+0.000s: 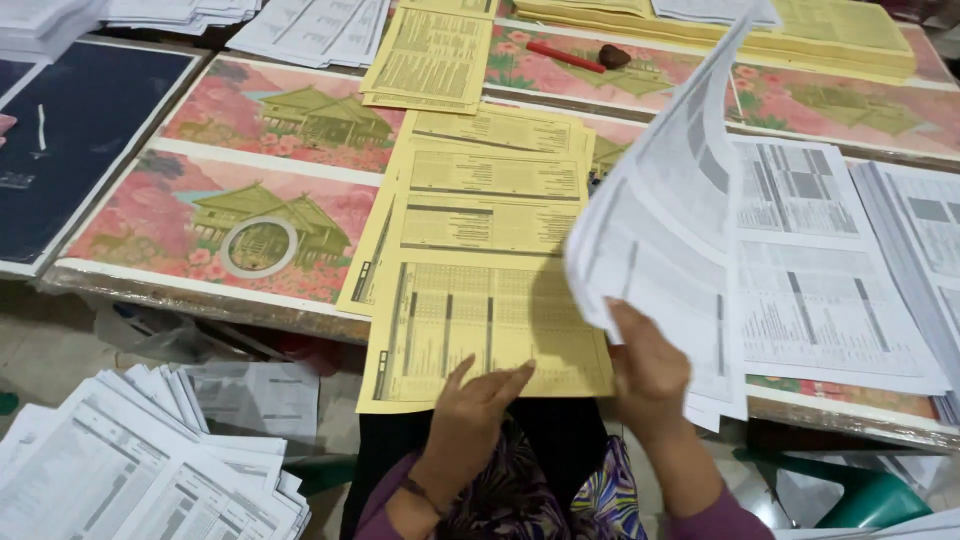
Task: Sorting, flipping through, and organizing stacks of printed paper forms on a table in a print shop.
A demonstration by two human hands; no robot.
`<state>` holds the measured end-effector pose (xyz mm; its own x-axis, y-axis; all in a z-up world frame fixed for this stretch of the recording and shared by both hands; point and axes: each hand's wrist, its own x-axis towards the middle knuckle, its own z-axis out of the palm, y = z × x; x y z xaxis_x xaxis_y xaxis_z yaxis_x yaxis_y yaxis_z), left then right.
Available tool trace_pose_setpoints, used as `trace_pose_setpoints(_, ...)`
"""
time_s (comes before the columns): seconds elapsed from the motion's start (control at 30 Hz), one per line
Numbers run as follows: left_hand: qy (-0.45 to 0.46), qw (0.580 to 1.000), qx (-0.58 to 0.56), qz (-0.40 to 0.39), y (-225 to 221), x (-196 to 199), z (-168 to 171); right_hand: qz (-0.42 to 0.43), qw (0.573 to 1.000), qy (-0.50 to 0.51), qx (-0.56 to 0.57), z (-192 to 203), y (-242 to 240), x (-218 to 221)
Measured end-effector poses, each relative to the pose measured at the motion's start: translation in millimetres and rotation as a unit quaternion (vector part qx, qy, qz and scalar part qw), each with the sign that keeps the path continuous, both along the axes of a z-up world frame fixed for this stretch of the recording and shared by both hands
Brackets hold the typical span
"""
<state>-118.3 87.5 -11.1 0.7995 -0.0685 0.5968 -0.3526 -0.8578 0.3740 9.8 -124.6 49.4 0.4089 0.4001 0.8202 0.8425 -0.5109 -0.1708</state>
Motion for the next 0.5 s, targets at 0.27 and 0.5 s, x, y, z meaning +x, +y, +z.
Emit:
trace_pose_setpoints(0.27,0.012,0.987,0.017,-0.161,-19.5,-32.9,-65.0,0.154,0.967,0.127,-0.160,-33.0,108.6,-61.6)
trace_pose_setpoints(0.5,0.452,0.850,-0.264,-0.065,-6.1,-66.7,-102.9,0.151,0.880,0.344,-0.291,-37.7,140.0,-79.6)
